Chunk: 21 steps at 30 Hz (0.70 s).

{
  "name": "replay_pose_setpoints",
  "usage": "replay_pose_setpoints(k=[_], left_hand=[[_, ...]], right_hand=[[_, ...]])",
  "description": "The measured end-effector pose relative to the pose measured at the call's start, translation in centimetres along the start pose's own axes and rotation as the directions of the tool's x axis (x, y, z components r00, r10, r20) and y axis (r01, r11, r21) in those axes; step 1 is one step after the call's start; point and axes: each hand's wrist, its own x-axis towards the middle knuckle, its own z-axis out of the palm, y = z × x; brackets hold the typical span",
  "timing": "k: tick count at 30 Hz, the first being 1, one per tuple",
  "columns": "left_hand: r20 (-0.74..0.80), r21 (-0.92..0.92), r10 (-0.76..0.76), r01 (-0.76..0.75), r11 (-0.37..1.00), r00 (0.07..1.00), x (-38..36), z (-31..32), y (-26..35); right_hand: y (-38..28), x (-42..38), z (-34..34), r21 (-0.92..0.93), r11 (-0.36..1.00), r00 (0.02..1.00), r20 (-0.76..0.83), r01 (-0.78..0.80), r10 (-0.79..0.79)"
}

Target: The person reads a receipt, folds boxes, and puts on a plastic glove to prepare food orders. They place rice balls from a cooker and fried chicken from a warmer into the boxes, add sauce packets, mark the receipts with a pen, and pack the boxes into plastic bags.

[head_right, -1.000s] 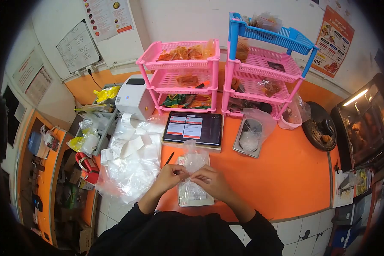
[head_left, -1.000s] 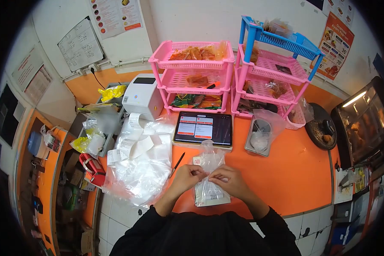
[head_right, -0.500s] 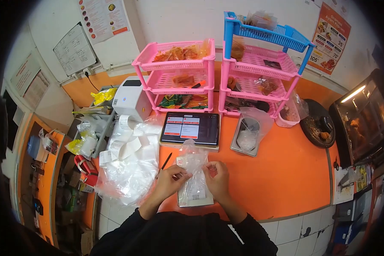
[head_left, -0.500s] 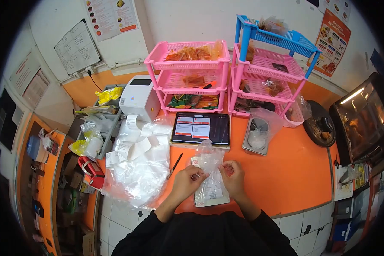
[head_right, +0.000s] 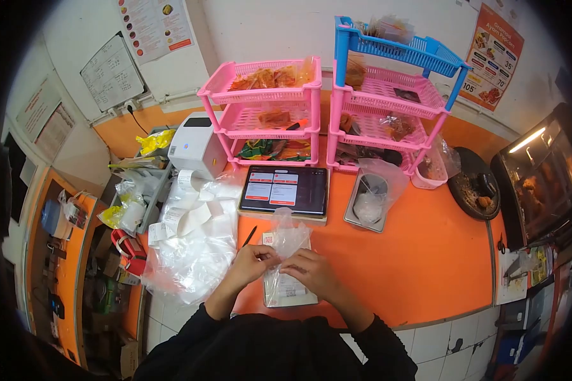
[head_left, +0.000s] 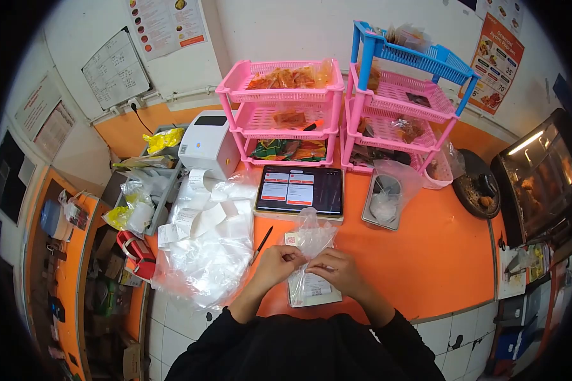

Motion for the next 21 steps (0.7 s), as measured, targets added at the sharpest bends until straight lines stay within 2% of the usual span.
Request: replay_pose_setpoints(k=[1, 8, 10, 21], left_hand=[[-0.004, -0.010, 0.006, -0.006, 1.000, 1.000, 0.0, 0.0, -0.1], [0.015, -0.045, -0.018, 0.019, 0.999, 1.000, -0.2, -0.1, 0.3], [0.021, -0.069, -0.026, 0.028, 0.997, 0.999, -0.2, -0.1, 0.3], [0.065, -0.161, -0.047, 0.057, 0.985, 0.997, 0.0, -0.4, 0.5]], right_hand=[[-0.1, 0.2, 0.0, -0.026, 0.998, 0.998, 0.035, -0.055, 0.056], [-0.5, 0.3, -0.2, -0.126, 0.990, 0.993, 0.081, -0.071, 0.081], [-0.7, 0.3, -0.2, -0.199, 0.980, 0.995, 0.104, 0.020, 0.000], [-1.6, 0.5, -0.1, -0.245, 0.969, 0.993, 0.113, 0.040, -0.012]])
